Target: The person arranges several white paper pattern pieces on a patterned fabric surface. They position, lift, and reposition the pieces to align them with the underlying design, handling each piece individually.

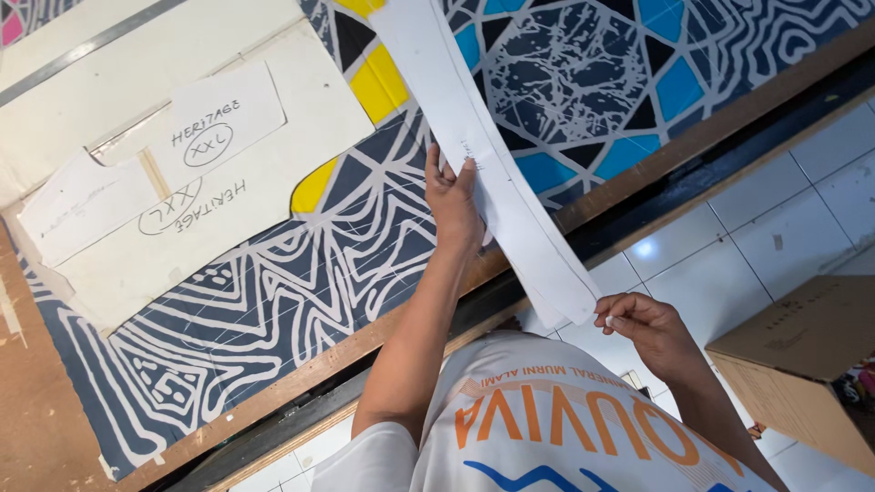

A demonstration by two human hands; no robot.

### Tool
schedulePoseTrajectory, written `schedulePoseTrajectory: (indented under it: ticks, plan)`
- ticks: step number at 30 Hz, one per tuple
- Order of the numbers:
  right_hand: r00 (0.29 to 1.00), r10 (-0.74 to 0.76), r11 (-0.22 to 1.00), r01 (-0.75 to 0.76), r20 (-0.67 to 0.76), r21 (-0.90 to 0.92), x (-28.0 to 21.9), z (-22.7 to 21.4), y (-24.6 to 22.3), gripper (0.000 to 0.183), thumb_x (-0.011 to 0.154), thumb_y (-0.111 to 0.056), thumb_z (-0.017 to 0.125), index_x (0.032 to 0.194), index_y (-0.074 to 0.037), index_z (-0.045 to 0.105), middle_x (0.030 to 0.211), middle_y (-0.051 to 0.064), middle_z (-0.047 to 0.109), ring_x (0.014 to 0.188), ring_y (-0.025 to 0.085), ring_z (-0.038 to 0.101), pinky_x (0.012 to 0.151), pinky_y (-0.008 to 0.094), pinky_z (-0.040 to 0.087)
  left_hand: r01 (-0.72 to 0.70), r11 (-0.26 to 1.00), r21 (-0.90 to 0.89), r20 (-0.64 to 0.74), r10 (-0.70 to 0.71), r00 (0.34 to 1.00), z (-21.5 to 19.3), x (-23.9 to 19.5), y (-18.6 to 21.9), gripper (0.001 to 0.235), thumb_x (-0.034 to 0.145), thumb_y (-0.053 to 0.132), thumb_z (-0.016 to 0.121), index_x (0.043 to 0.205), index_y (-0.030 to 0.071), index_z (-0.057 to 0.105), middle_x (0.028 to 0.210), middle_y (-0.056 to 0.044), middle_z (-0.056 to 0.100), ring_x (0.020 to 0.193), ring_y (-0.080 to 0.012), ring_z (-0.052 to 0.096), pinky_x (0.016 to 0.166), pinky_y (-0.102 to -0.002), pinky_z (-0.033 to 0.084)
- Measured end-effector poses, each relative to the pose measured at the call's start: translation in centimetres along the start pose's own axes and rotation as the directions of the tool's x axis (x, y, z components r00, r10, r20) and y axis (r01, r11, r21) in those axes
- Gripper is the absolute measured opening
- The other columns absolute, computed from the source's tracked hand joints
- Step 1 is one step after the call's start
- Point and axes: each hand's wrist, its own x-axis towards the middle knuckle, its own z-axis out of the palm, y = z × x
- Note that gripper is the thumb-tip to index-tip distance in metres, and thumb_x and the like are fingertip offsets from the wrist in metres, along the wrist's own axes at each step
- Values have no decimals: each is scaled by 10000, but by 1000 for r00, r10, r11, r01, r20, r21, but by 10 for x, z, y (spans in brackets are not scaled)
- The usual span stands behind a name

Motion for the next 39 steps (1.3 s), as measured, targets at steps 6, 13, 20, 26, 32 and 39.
schedulePoseTrajectory:
  ticks: [6, 13, 20, 26, 32, 39]
  plan:
    - [998, 30, 998, -33, 46, 47, 38, 48, -6, 68, 929, -10, 602, 904, -31, 662, 1161, 162, 730, 1035, 223, 693, 884, 390, 555, -84, 996, -27, -74, 82, 994, -47, 28, 72, 229, 1002, 60, 622, 1204, 10, 524, 1077, -137, 685, 964, -198, 693, 922, -344, 591]
    - [990, 141, 990, -141, -5, -21, 55, 79, 11, 70, 948, -58, 607, 929, -22, 664, 1076, 164, 763, 978, 233, 696, 874, 396, 557, -199, 969, -149, -202, 167, 965, -120, 38, 110, 153, 1032, 91, 598, 1152, 41, 516, 1099, -130, 665, 986, -189, 668, 957, -381, 564]
    - [965, 252, 962, -258, -67, -95, 53, 85, 26, 105, 958, -85, 604, 951, -9, 677, 987, 167, 758, 933, 239, 708, 859, 417, 576, -316, 942, -113, -428, 240, 871, -197, 54, 155, 175, 1044, 168, 571, 1113, 45, 466, 1095, -136, 634, 1091, -226, 657, 1069, -376, 553]
    - [928, 341, 928, -358, -149, -106, 50, 88, 30, 109, 943, -97, 615, 951, -3, 669, 941, 169, 756, 908, 256, 706, 860, 432, 560, -415, 903, -114, -564, 285, 775, -247, 49, 186, 203, 1062, 209, 543, 1105, 31, 456, 1157, -165, 607, 1119, -256, 650, 1083, -417, 554]
    - [883, 430, 879, -457, -189, -134, 46, 92, 36, 135, 924, -139, 645, 932, -6, 667, 895, 179, 749, 882, 262, 709, 841, 436, 564, -459, 874, -160, -646, 259, 718, -260, 42, 212, 235, 986, 38, 454, 1216, 20, 502, 1294, -182, 571, 1190, -272, 619, 1102, -443, 535]
    - [888, 412, 873, -448, -204, -190, 42, 89, 40, 133, 913, -156, 670, 915, -23, 679, 854, 152, 748, 863, 244, 702, 815, 413, 555, -542, 807, -237, -626, 299, 720, -288, 65, 236, 275, 947, -47, 435, 1221, -35, 458, 1275, -235, 586, 1179, -349, 646, 1041, -532, 566]
